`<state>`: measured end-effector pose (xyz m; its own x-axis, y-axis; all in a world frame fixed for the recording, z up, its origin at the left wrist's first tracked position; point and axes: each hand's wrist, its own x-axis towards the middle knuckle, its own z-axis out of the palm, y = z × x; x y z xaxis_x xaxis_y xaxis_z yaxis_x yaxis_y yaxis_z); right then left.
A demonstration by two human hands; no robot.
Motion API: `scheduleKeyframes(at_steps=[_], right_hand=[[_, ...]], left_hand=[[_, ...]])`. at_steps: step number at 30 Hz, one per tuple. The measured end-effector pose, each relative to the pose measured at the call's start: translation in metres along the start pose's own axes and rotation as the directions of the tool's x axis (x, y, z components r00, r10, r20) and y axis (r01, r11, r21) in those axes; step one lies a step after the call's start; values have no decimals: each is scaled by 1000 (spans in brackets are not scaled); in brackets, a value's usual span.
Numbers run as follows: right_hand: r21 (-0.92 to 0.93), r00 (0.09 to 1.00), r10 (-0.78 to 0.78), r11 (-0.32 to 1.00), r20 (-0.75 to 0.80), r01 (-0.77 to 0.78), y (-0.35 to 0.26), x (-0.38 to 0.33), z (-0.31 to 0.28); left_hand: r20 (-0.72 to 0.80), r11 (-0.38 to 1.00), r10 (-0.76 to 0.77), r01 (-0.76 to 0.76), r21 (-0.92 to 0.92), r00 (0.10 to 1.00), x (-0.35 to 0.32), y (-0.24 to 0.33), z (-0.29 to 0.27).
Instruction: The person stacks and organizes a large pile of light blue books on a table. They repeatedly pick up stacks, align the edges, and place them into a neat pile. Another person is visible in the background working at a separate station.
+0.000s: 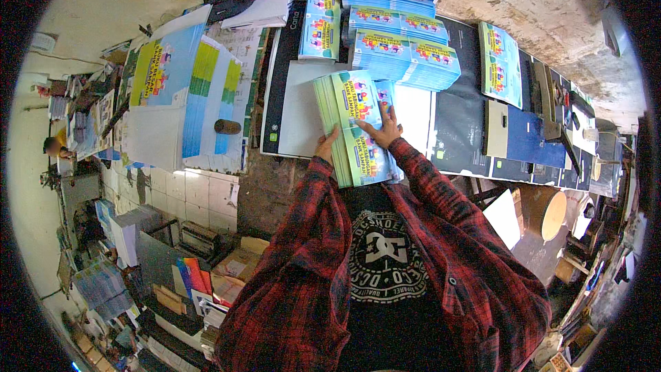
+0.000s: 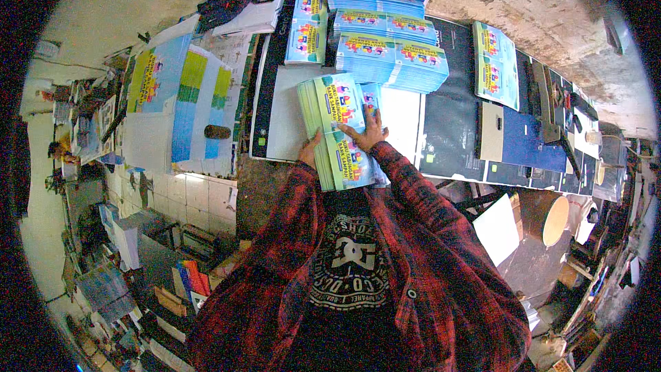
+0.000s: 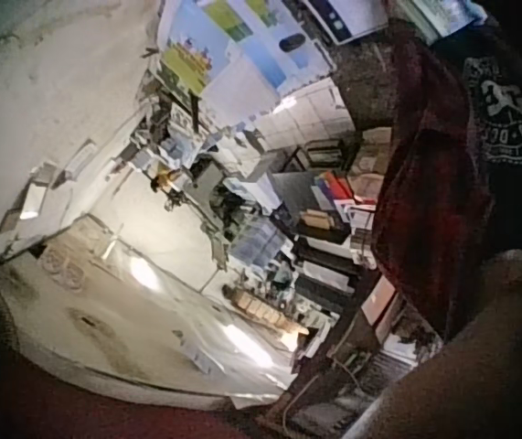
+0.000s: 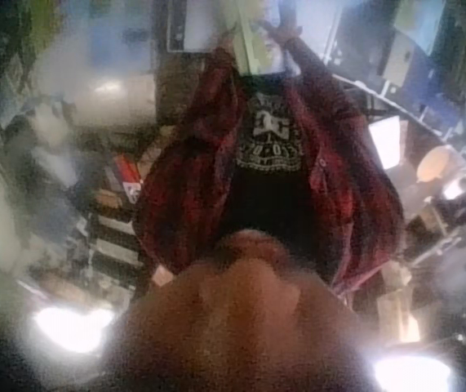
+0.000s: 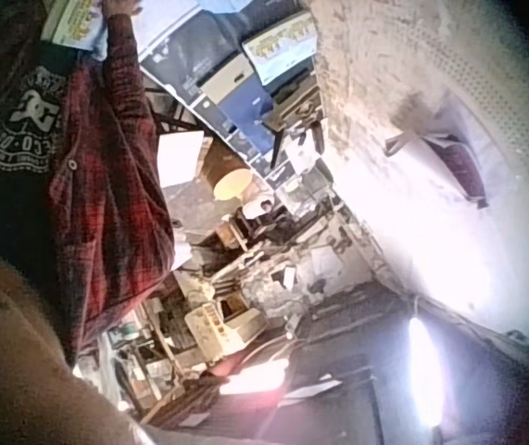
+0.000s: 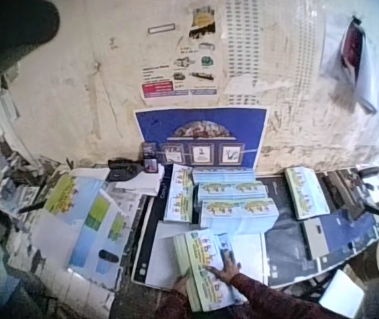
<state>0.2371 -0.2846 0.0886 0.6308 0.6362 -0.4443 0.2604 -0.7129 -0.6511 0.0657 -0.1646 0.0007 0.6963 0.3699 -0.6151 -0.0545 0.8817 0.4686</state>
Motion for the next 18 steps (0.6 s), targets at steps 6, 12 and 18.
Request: scheduleKeyframes(at_steps=[6,12,18], right_hand=[[-236,991,31,970,-127,-60,31,10,5],[-510,935,-339,826,-108,241,48,5,19],[-88,996,-85,993,-8,84,36,11,13]], left_hand=[[29,996,83,-83,-14,996,-43,39,-20],[-47,995,33,-28,100,998,-44,50,-19],[-61,946,133,-108,306,989,-9,11,18]])
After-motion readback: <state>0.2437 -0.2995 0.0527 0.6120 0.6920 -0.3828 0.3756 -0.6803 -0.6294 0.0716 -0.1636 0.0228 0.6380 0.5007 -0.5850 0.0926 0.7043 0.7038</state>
